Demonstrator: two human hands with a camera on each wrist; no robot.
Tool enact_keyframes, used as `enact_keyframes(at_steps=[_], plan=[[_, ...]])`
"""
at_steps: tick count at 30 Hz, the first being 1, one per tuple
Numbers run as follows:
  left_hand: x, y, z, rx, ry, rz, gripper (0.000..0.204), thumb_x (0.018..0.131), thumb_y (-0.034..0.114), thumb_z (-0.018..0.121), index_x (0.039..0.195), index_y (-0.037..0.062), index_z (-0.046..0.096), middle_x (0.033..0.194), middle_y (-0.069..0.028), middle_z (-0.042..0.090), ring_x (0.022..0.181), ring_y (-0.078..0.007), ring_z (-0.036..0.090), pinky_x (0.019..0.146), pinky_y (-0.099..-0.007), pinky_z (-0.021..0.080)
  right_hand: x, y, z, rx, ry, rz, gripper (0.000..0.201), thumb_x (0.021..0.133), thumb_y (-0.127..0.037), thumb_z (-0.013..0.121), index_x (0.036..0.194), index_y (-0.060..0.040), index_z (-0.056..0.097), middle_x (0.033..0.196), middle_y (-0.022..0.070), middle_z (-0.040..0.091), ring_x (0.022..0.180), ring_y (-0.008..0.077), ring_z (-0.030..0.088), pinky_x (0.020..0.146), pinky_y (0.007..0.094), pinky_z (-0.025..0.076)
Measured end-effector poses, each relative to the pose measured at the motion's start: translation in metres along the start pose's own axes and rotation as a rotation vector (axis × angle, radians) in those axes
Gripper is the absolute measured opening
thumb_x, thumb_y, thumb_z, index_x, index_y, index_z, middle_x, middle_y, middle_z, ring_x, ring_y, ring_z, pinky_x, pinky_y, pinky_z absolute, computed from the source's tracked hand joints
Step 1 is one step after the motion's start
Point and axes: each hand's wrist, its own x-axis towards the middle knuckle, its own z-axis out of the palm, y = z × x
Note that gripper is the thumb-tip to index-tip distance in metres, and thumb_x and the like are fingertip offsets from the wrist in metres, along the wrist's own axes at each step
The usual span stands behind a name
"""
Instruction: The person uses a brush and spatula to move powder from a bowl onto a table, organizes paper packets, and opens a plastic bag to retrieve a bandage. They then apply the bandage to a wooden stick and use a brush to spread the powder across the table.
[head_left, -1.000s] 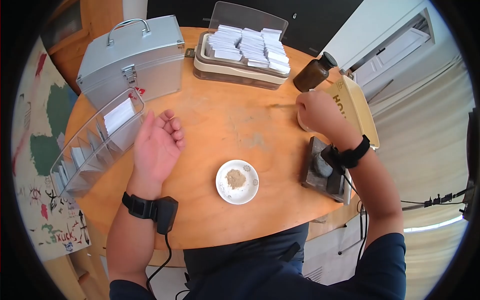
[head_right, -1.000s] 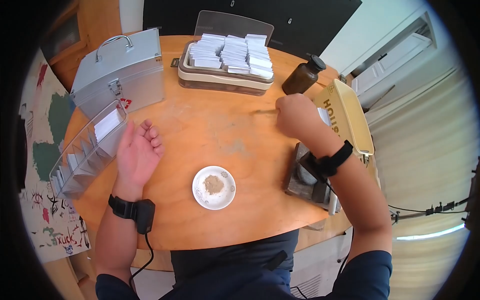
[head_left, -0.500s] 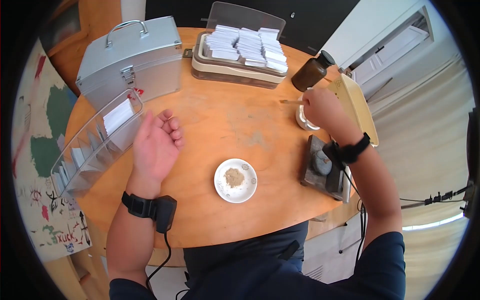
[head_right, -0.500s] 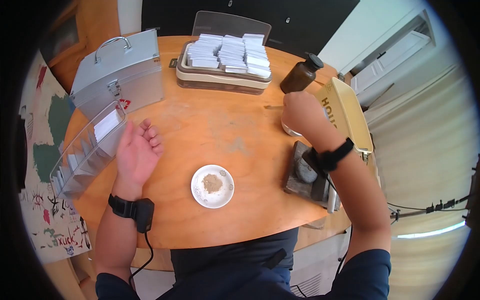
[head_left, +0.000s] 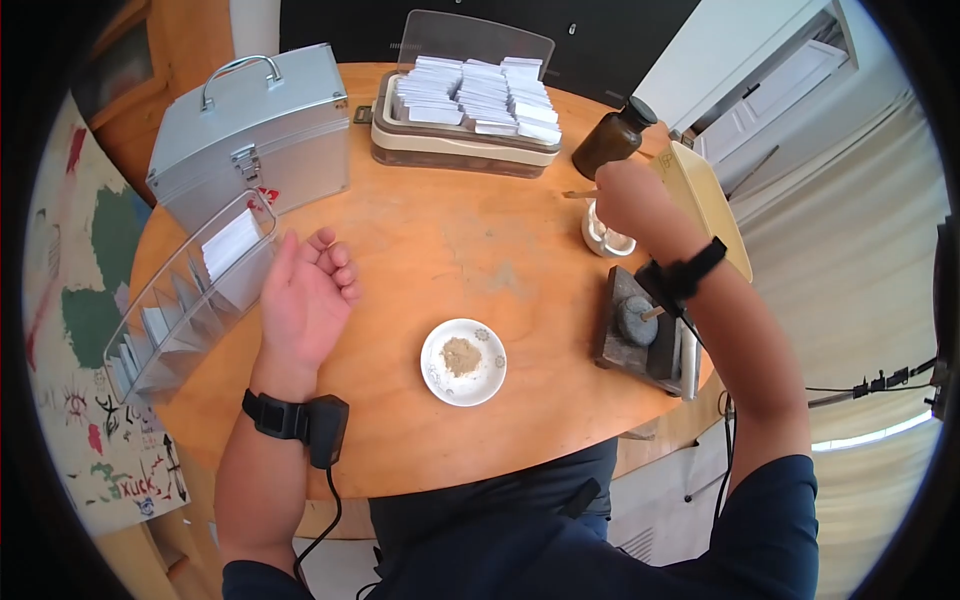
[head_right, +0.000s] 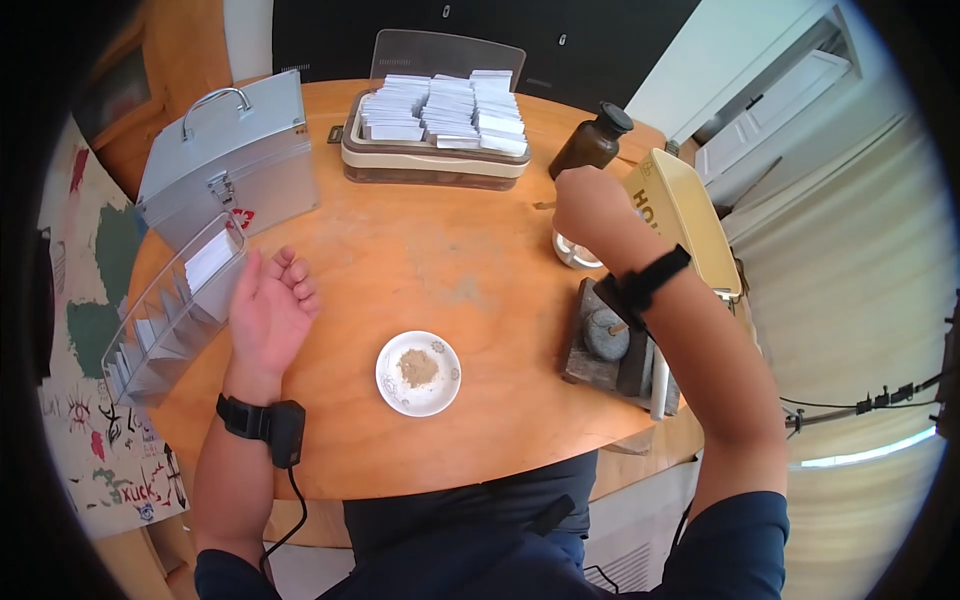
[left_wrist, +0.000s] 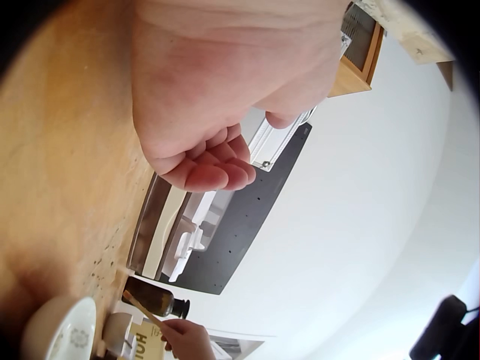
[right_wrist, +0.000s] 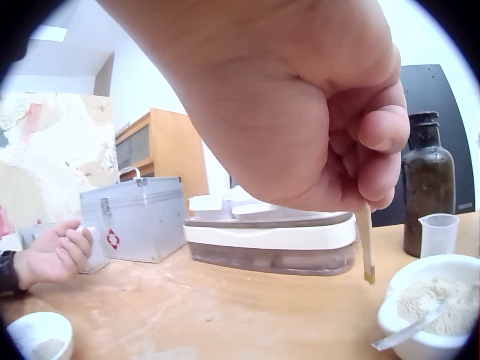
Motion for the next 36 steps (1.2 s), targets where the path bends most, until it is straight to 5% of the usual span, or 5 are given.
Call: enact_keyframes(at_steps=[18,21,24,29,36], plan=[[-0.003,-0.001,0.005,-0.008,0.014,0.012,0.035,0.099,0.04,0.043,0.107,0.007,0.053,0.086,-0.0036,0.05,0.075,-0.0156,0.046,0.067,-0.0281,0.039,-0.029,-0.032,-0.005,-0.024,-0.111,-0.17,0.015,0.075,-0.008,0.053,0.071,-0.0018,0.066,0.074,0.0177,0.066,0.074,0.0359,0.064,0.069,0.0444,0.051],[-0.001,-0.002,0.0,-0.014,0.007,-0.008,0.036,0.099,0.04,0.043,0.106,0.007,0.053,0.086,-0.0038,0.05,0.075,-0.0156,0.046,0.067,-0.028,0.039,-0.04,-0.032,-0.008,0.145,-0.01,-0.067,0.015,0.076,-0.009,0.053,0.069,-0.002,0.065,0.074,0.0187,0.065,0.071,0.037,0.063,0.067,0.0452,0.051],[-0.001,-0.004,0.003,-0.012,0.0,-0.024,0.036,0.099,0.04,0.043,0.106,0.0071,0.053,0.085,-0.0036,0.05,0.075,-0.0155,0.046,0.067,-0.0281,0.039,-0.033,-0.025,0.006,-0.033,0.053,-0.091,0.012,0.07,-0.007,0.056,0.067,0.0011,0.064,0.069,0.0204,0.065,0.07,0.0354,0.066,0.065,0.0454,0.052],[-0.004,-0.001,0.005,-0.002,0.037,0.006,0.035,0.099,0.041,0.043,0.105,0.0073,0.054,0.084,-0.0031,0.05,0.073,-0.0153,0.046,0.066,-0.0282,0.039,-0.06,-0.04,0.003,0.229,0.02,-0.051,0.011,0.071,-0.006,0.057,0.068,0.0004,0.064,0.075,0.021,0.066,0.072,0.0345,0.066,0.065,0.0429,0.053],[0.0,-0.004,0.006,0.002,-0.006,-0.015,0.036,0.098,0.042,0.044,0.104,0.007,0.052,0.085,-0.0048,0.051,0.074,-0.0163,0.047,0.068,-0.0288,0.039,-0.059,-0.034,0.021,0.005,-0.137,0.006,0.01,0.072,-0.004,0.057,0.075,0.0023,0.064,0.076,0.0236,0.066,0.072,0.0342,0.066,0.065,0.0422,0.053]])
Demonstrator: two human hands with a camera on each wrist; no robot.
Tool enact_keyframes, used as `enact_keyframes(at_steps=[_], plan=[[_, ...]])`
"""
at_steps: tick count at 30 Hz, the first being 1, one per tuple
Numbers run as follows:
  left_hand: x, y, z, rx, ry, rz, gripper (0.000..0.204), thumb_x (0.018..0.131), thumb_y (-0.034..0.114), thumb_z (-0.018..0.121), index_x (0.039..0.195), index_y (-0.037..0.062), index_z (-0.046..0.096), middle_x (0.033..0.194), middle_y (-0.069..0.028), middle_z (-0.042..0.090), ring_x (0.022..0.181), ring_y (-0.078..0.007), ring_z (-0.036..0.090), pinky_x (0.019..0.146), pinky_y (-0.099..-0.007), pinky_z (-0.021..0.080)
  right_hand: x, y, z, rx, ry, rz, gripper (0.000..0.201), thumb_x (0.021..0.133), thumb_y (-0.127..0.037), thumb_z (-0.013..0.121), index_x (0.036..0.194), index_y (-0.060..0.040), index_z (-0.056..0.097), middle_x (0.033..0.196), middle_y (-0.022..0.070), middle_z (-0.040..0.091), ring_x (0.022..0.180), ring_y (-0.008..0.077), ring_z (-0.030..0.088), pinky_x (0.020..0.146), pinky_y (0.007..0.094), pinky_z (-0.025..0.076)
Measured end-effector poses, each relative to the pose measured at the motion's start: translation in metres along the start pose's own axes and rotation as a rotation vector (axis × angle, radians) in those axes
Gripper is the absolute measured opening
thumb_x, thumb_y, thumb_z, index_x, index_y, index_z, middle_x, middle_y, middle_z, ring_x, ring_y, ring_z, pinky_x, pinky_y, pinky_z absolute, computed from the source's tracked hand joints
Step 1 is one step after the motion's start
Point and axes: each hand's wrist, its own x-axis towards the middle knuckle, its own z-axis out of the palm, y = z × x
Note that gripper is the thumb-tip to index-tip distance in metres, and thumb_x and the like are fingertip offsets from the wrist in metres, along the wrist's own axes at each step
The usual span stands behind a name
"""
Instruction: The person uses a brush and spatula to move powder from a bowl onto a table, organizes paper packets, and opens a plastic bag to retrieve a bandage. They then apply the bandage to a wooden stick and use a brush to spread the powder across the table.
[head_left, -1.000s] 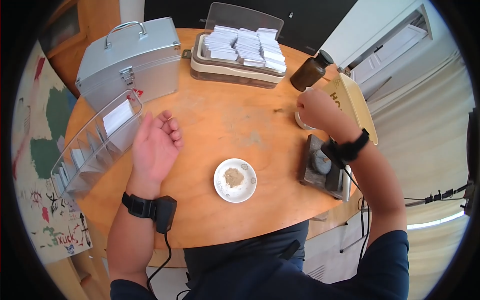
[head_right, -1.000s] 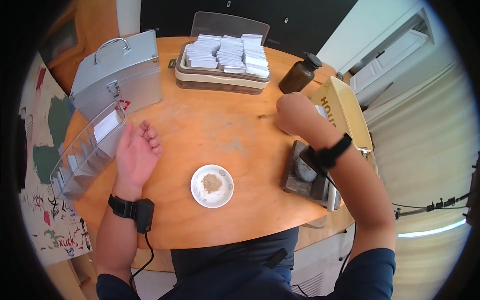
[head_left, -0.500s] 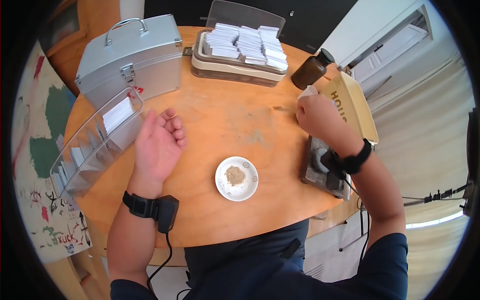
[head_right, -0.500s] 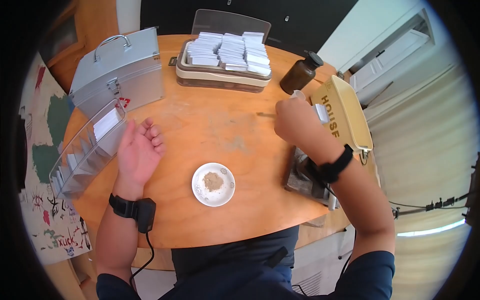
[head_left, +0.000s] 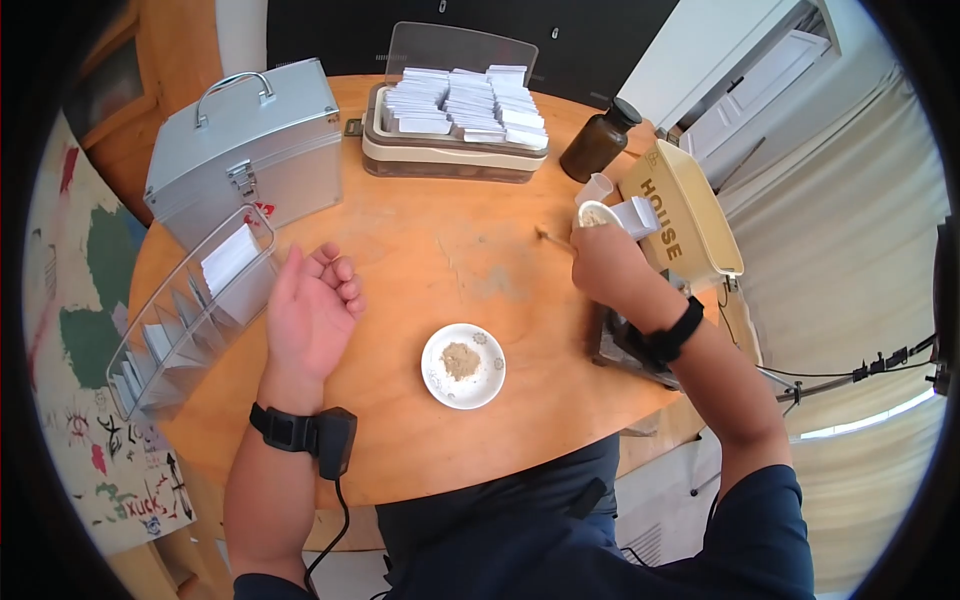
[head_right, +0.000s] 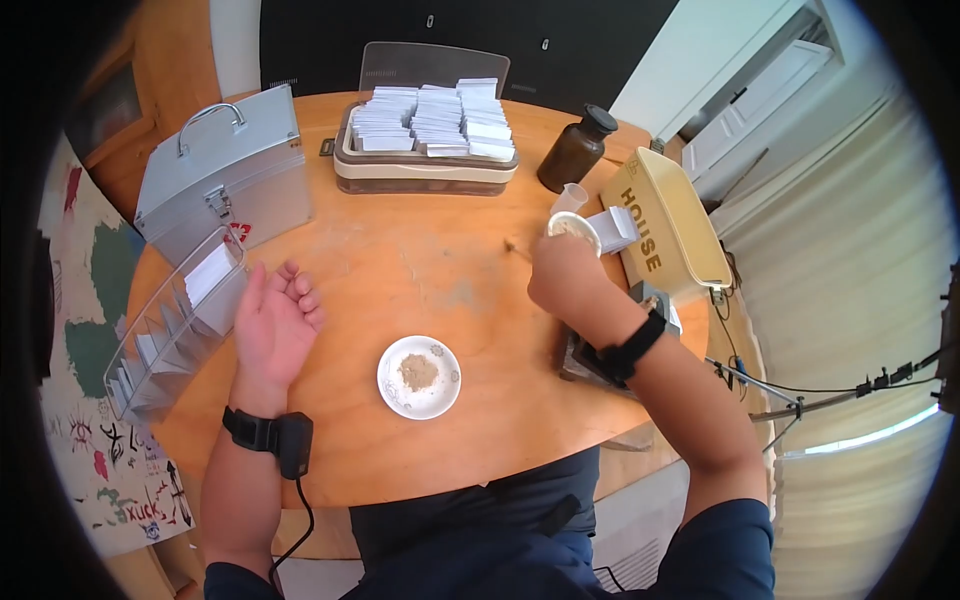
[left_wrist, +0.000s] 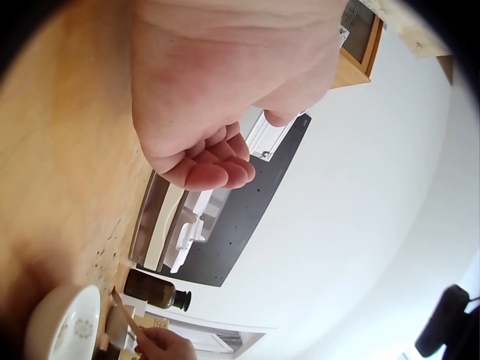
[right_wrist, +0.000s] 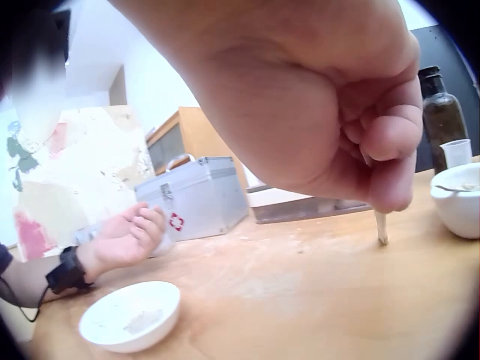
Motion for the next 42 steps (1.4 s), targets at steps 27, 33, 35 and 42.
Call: enact_keyframes(at_steps=[27,33,35,42], plan=[[-0.001,-0.001,-0.001,-0.005,0.002,-0.009,0.035,0.099,0.041,0.043,0.103,0.0079,0.053,0.084,-0.0044,0.052,0.074,-0.0162,0.048,0.067,-0.0286,0.04,0.012,-0.019,-0.001,0.192,0.148,-0.011,0.012,0.073,-0.005,0.054,0.076,0.0006,0.064,0.075,0.0209,0.066,0.075,0.037,0.065,0.07,0.0443,0.053],[-0.001,0.001,-0.002,-0.008,0.048,0.025,0.037,0.099,0.043,0.043,0.103,0.0082,0.054,0.084,-0.0041,0.051,0.073,-0.0163,0.047,0.066,-0.0287,0.04,0.0,-0.036,-0.014,0.216,0.112,-0.105,0.011,0.072,-0.004,0.055,0.077,0.0003,0.064,0.076,0.0235,0.065,0.075,0.0371,0.065,0.069,0.0444,0.053],[0.0,0.0,-0.002,0.003,0.043,0.003,0.037,0.099,0.043,0.043,0.103,0.0083,0.054,0.084,-0.0041,0.051,0.073,-0.0164,0.047,0.066,-0.0288,0.04,0.014,-0.033,-0.013,0.215,0.137,-0.051,0.011,0.072,-0.005,0.055,0.077,0.0007,0.064,0.076,0.0231,0.065,0.075,0.0371,0.065,0.07,0.0444,0.053],[-0.001,0.001,0.0,-0.009,0.042,0.015,0.036,0.098,0.042,0.044,0.104,0.0081,0.053,0.085,-0.0039,0.05,0.074,-0.0162,0.046,0.067,-0.0284,0.039,0.01,-0.032,-0.012,0.217,0.102,-0.114,0.011,0.072,-0.004,0.055,0.076,0.0007,0.065,0.075,0.0215,0.065,0.073,0.0368,0.065,0.068,0.0438,0.053]])
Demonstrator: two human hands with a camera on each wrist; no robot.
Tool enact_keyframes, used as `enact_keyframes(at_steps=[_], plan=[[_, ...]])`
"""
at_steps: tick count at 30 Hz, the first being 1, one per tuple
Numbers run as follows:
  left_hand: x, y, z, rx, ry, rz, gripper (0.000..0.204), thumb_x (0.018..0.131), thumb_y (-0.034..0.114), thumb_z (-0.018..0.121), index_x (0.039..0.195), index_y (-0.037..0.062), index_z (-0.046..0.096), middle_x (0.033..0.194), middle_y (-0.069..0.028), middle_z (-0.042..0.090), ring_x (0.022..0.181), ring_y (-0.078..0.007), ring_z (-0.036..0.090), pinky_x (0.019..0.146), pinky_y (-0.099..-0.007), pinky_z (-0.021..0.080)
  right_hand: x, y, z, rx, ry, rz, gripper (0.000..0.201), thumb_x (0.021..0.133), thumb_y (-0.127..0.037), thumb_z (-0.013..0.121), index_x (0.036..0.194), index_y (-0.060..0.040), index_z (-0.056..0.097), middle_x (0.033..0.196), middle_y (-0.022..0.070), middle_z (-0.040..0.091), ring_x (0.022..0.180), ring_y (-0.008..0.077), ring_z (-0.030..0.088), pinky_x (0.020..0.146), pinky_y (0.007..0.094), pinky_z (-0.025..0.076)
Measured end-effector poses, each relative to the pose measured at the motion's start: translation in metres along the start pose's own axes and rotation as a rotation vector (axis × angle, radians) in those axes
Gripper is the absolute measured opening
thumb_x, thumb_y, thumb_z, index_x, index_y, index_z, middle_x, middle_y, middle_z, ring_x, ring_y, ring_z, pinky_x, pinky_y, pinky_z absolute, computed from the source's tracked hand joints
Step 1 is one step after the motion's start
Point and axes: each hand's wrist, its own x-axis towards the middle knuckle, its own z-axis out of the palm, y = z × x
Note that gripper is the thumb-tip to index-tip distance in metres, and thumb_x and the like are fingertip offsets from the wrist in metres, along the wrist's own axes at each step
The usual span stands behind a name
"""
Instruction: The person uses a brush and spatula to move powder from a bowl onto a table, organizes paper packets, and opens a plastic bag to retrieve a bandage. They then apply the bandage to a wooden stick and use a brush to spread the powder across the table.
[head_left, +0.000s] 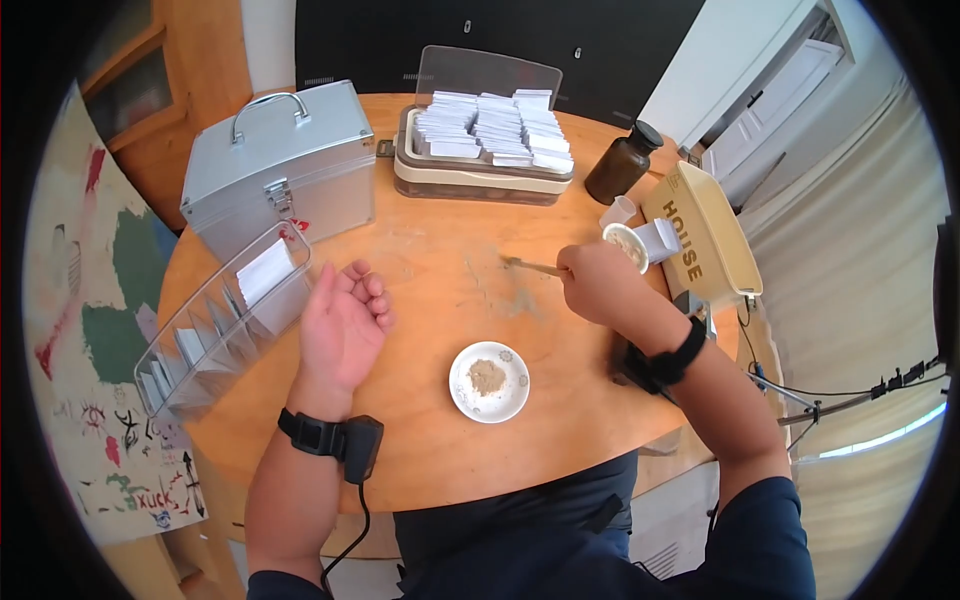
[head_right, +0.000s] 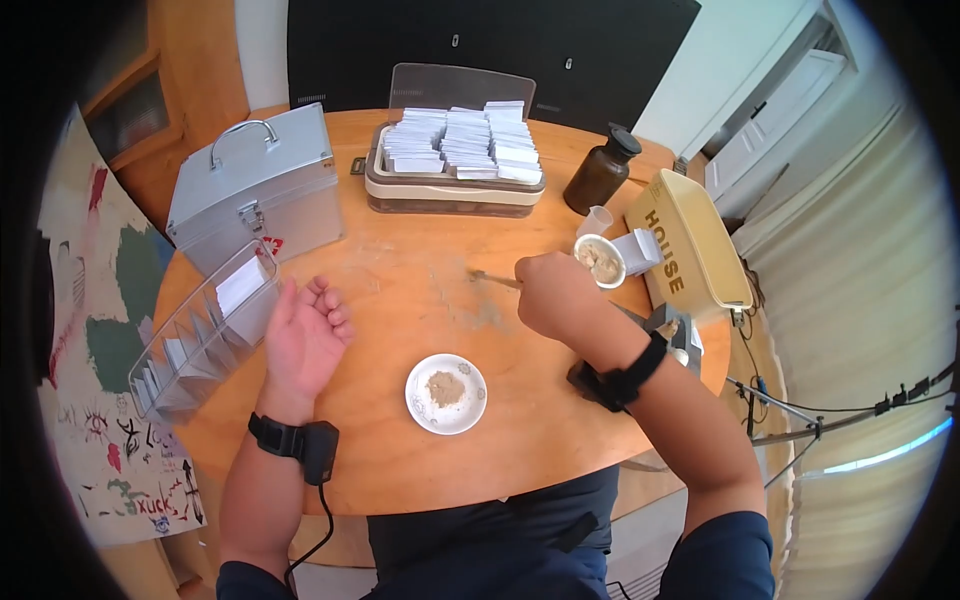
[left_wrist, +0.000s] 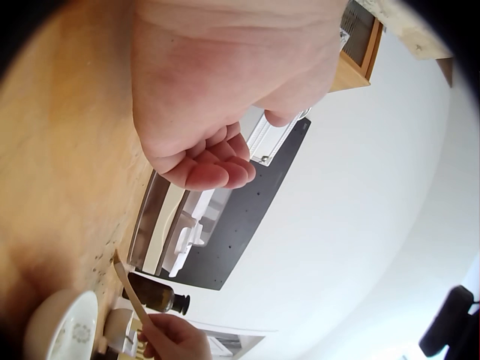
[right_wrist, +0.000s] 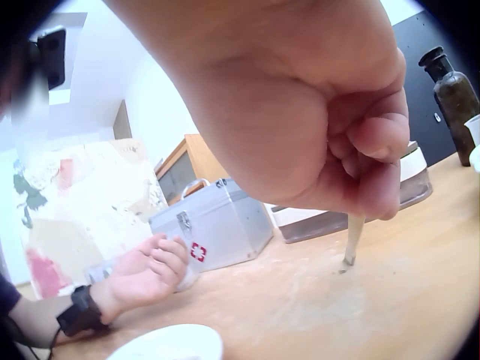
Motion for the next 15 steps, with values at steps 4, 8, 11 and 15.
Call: enact_keyframes(at_steps=[4,8,11,15], plan=[[0.001,-0.001,-0.003,0.01,-0.02,-0.015,0.036,0.098,0.042,0.045,0.105,0.0076,0.053,0.085,-0.0039,0.05,0.075,-0.016,0.046,0.067,-0.0283,0.039,0.014,0.012,0.001,-0.007,0.087,0.095,0.012,0.071,-0.003,0.055,0.077,-0.0001,0.065,0.076,0.0215,0.066,0.076,0.0372,0.065,0.069,0.0449,0.053],[0.002,-0.001,-0.002,-0.008,-0.008,-0.006,0.037,0.098,0.042,0.045,0.106,0.0072,0.054,0.085,-0.0037,0.049,0.075,-0.0159,0.045,0.066,-0.0281,0.039,0.009,0.003,0.003,-0.003,-0.009,0.009,0.01,0.071,-0.004,0.056,0.075,0.0,0.064,0.076,0.021,0.066,0.074,0.0373,0.065,0.069,0.0443,0.053],[-0.003,0.001,-0.002,0.01,-0.005,0.01,0.036,0.098,0.041,0.044,0.106,0.0073,0.054,0.085,-0.0035,0.049,0.075,-0.0158,0.045,0.066,-0.0281,0.039,0.008,-0.004,-0.003,0.015,0.007,-0.004,0.011,0.071,-0.005,0.057,0.077,0.0002,0.065,0.077,0.0207,0.066,0.074,0.0369,0.065,0.069,0.044,0.053],[0.0,0.0,-0.007,0.011,-0.024,-0.014,0.036,0.099,0.041,0.043,0.106,0.0077,0.054,0.085,-0.0034,0.05,0.075,-0.016,0.046,0.067,-0.0283,0.039,0.031,0.008,0.009,-0.014,0.043,0.107,0.012,0.071,-0.005,0.058,0.079,-0.0002,0.066,0.079,0.021,0.066,0.078,0.0363,0.066,0.072,0.0435,0.054]])
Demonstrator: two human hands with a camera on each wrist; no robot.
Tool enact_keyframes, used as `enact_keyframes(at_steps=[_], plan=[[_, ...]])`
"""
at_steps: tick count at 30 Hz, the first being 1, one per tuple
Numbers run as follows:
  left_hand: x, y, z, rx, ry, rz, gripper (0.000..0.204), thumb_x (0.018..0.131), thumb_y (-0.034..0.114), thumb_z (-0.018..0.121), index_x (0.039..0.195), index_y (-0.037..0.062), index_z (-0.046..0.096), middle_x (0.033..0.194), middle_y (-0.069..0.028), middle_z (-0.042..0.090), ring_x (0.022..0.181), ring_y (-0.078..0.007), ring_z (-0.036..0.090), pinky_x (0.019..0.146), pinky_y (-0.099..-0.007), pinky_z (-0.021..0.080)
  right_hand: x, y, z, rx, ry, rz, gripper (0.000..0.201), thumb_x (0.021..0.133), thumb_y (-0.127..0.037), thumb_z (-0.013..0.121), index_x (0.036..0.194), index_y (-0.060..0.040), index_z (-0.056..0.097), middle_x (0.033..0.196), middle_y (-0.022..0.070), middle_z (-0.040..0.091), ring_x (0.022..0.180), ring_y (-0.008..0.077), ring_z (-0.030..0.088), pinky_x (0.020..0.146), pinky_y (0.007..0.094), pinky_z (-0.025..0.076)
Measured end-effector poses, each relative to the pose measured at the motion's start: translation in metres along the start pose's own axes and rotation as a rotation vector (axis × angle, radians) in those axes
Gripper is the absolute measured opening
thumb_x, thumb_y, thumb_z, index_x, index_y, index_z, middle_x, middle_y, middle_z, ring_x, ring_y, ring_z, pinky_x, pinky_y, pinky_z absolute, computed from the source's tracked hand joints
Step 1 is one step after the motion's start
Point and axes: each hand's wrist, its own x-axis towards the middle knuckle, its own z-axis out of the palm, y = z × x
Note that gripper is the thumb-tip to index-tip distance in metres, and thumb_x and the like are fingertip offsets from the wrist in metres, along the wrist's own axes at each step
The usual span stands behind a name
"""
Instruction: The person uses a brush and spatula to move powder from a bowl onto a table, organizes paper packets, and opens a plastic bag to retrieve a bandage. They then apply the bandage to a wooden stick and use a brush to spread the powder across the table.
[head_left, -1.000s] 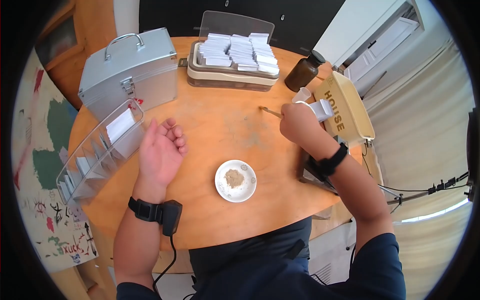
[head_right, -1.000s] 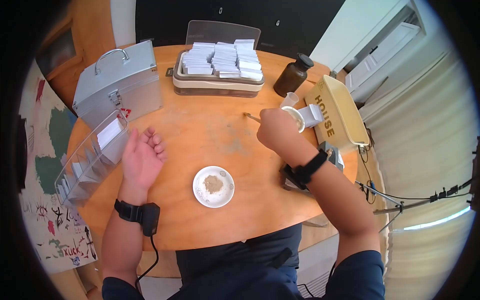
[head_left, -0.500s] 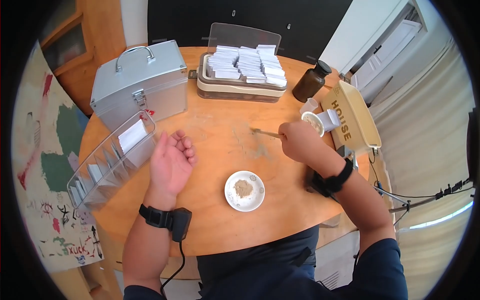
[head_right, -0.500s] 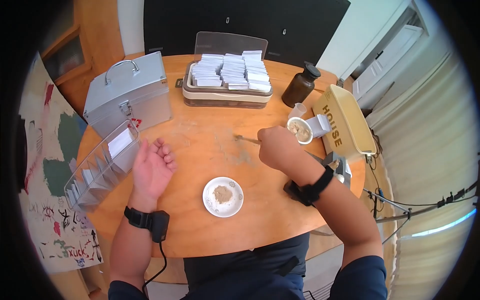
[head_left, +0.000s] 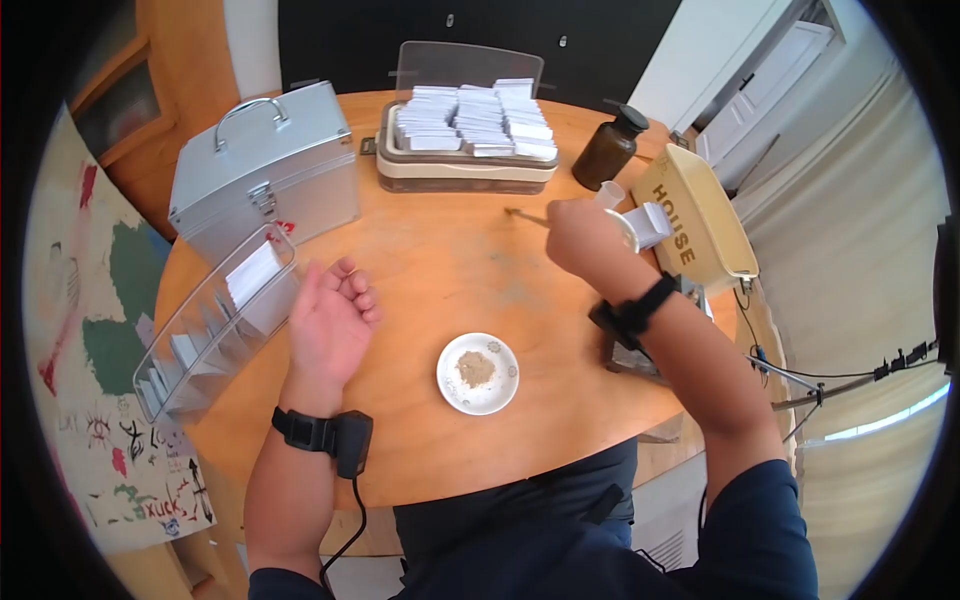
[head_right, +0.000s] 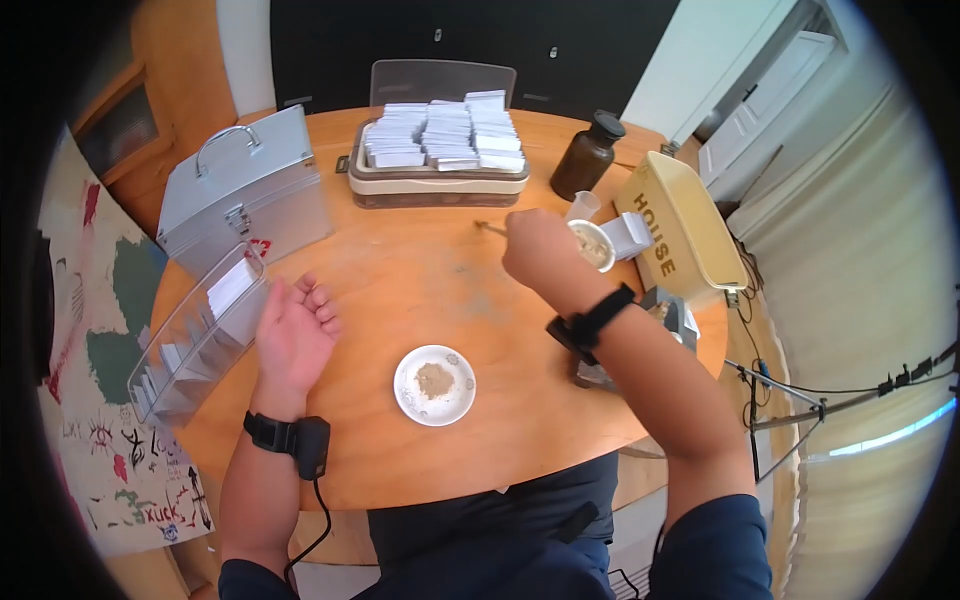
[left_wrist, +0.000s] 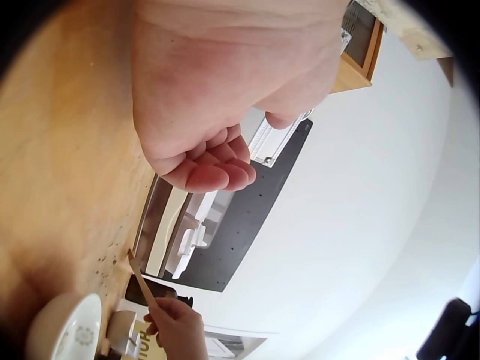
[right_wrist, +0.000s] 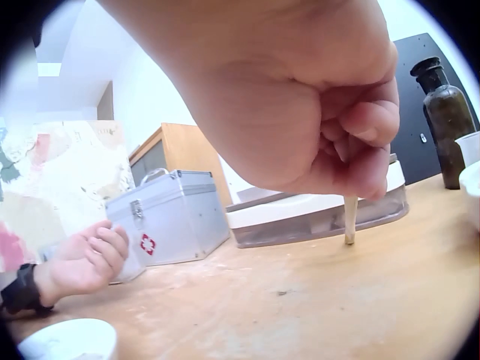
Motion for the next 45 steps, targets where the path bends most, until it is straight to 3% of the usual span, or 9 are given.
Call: enact_keyframes(at_steps=[5,11,17,21,24,27,33,39,45], plan=[[-0.001,0.001,0.001,-0.024,0.028,0.032,0.035,0.099,0.041,0.043,0.106,0.0081,0.054,0.085,-0.0032,0.05,0.075,-0.0161,0.046,0.067,-0.0284,0.039,-0.016,-0.016,-0.01,0.019,-0.112,-0.139,0.014,0.073,-0.006,0.058,0.084,-0.0013,0.066,0.083,0.021,0.067,0.083,0.0357,0.066,0.074,0.044,0.053],[0.003,0.0,0.003,-0.001,-0.014,-0.002,0.035,0.099,0.04,0.042,0.105,0.0077,0.054,0.085,-0.0035,0.05,0.075,-0.016,0.046,0.067,-0.0282,0.04,0.023,0.007,0.011,0.027,0.182,-0.076,0.014,0.078,-0.006,0.052,0.076,-0.002,0.065,0.073,0.0198,0.064,0.07,0.0383,0.063,0.064,0.0459,0.051],[-0.001,0.003,0.002,-0.019,0.017,0.029,0.036,0.099,0.041,0.043,0.105,0.0076,0.053,0.086,-0.0038,0.05,0.075,-0.0162,0.046,0.067,-0.0284,0.039,0.006,-0.012,-0.002,0.093,0.077,-0.325,0.013,0.079,-0.007,0.052,0.074,-0.0003,0.062,0.071,0.0203,0.063,0.069,0.0378,0.062,0.063,0.0467,0.05],[0.0,0.001,0.004,-0.001,-0.013,-0.003,0.036,0.099,0.041,0.043,0.106,0.0077,0.053,0.086,-0.0039,0.05,0.075,-0.0164,0.046,0.068,-0.0288,0.04,0.021,-0.008,-0.001,-0.047,0.056,-0.133,0.011,0.073,-0.003,0.055,0.078,-0.0015,0.065,0.079,0.0184,0.066,0.079,0.0357,0.065,0.069,0.0438,0.053],[0.002,0.0,0.005,-0.011,-0.006,0.001,0.036,0.098,0.041,0.044,0.105,0.0073,0.052,0.086,-0.0045,0.052,0.075,-0.0167,0.048,0.068,-0.0291,0.04,0.023,-0.008,0.006,-0.054,0.023,-0.169,0.01,0.073,-0.003,0.055,0.078,-0.0012,0.064,0.078,0.0177,0.066,0.078,0.035,0.065,0.067,0.0437,0.053],[0.0,0.001,0.004,-0.02,0.008,0.029,0.036,0.098,0.042,0.045,0.104,0.0072,0.052,0.086,-0.0052,0.053,0.075,-0.0169,0.048,0.068,-0.0293,0.04,0.006,-0.013,0.005,0.033,0.034,-0.373,0.011,0.078,-0.005,0.052,0.072,-0.003,0.061,0.068,0.0164,0.062,0.07,0.0364,0.062,0.06,0.0447,0.049],[0.002,0.0,0.002,-0.009,-0.018,-0.008,0.036,0.099,0.041,0.043,0.106,0.0078,0.053,0.086,-0.004,0.051,0.075,-0.0163,0.046,0.068,-0.0288,0.04,0.031,-0.007,0.016,0.006,0.21,-0.18,0.012,0.079,-0.006,0.053,0.072,-0.0023,0.062,0.068,0.0179,0.062,0.066,0.037,0.061,0.061,0.0462,0.049],[-0.001,0.003,0.005,-0.01,0.023,0.027,0.035,0.099,0.041,0.043,0.105,0.0079,0.053,0.085,-0.0038,0.05,0.074,-0.0161,0.046,0.067,-0.0284,0.039,0.007,-0.025,0.008,0.078,0.109,-0.443,0.011,0.079,-0.006,0.053,0.074,-0.0026,0.062,0.068,0.0173,0.063,0.066,0.0369,0.062,0.06,0.0459,0.05],[0.002,-0.001,0.004,-0.001,-0.004,-0.002,0.035,0.099,0.041,0.043,0.105,0.0075,0.053,0.085,-0.0038,0.05,0.074,-0.0163,0.046,0.068,-0.0287,0.039,0.026,-0.025,0.007,0.033,0.105,-0.184,0.011,0.071,-0.004,0.055,0.078,-0.0013,0.063,0.078,0.0193,0.065,0.078,0.0362,0.064,0.069,0.0452,0.052]])
